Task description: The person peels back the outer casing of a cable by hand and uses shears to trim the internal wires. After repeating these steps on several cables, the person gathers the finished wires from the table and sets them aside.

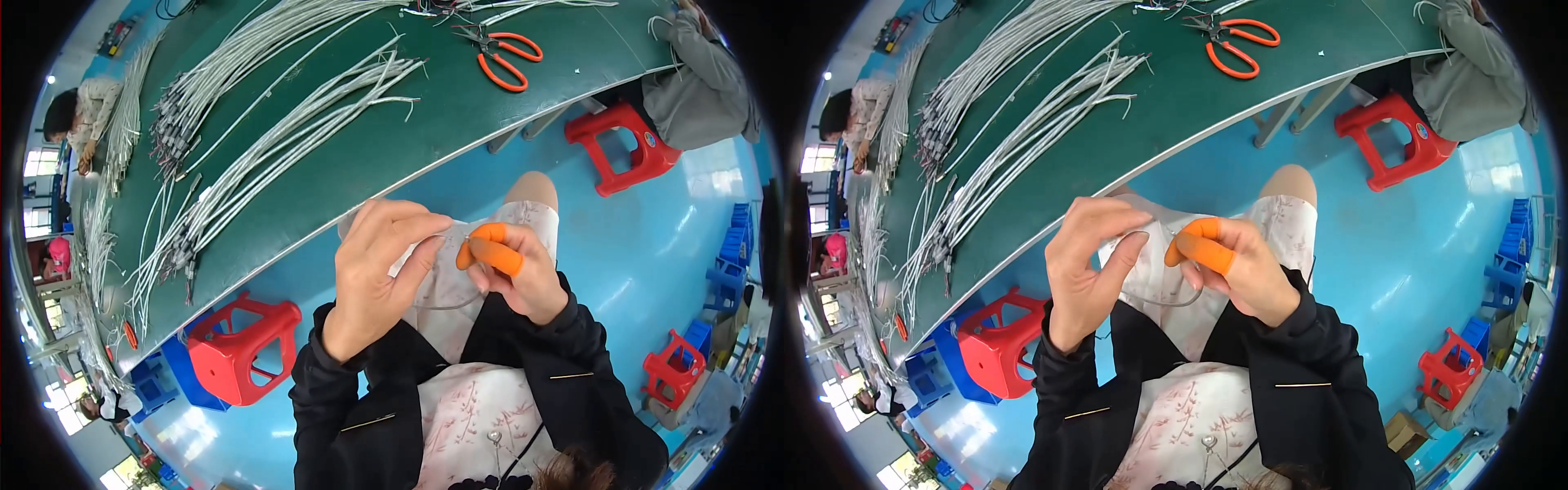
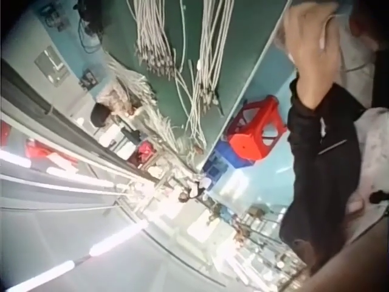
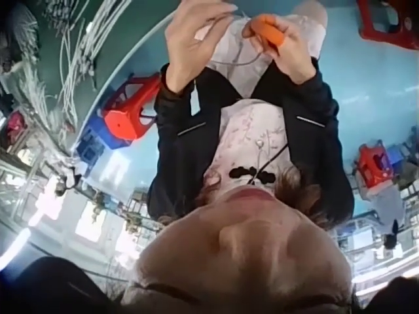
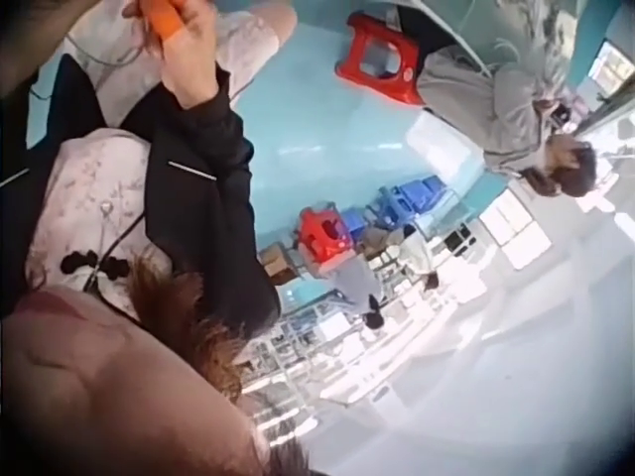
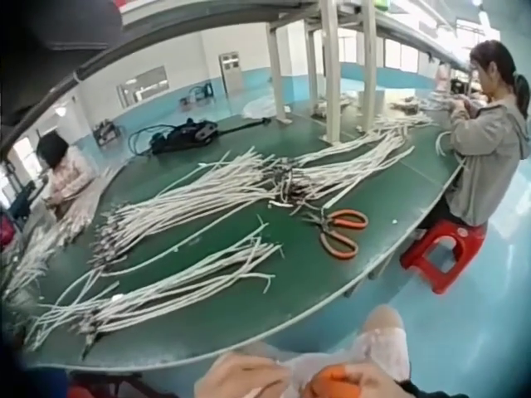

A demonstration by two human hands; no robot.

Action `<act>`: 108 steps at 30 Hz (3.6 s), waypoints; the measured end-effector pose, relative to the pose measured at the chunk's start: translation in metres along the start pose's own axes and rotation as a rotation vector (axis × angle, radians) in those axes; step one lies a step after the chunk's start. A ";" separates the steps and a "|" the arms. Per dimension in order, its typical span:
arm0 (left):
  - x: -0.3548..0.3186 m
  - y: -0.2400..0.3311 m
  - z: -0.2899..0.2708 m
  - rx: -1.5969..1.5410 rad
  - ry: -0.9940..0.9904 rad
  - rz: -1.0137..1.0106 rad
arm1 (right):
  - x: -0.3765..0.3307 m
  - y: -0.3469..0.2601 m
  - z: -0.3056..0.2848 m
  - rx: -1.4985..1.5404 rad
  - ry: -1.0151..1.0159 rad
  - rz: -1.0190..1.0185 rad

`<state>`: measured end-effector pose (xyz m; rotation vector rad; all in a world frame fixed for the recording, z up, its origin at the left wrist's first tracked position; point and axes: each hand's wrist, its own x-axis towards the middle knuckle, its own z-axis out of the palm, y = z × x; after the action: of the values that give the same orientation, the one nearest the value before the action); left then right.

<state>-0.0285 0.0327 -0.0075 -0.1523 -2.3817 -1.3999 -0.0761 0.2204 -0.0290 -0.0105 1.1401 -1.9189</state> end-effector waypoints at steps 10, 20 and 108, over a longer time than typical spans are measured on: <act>0.009 -0.013 -0.006 0.166 -0.171 0.214 | 0.003 0.002 0.002 -0.033 0.016 0.016; 0.008 -0.007 -0.004 0.249 -0.222 0.086 | 0.004 0.009 0.008 -1.149 0.302 -0.657; -0.014 0.010 0.044 -0.324 0.226 -0.367 | 0.001 0.010 0.020 -0.572 0.281 -0.502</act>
<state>-0.0239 0.0768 -0.0238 0.3600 -2.0529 -1.8534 -0.0622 0.2041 -0.0248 -0.3807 1.9969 -1.9799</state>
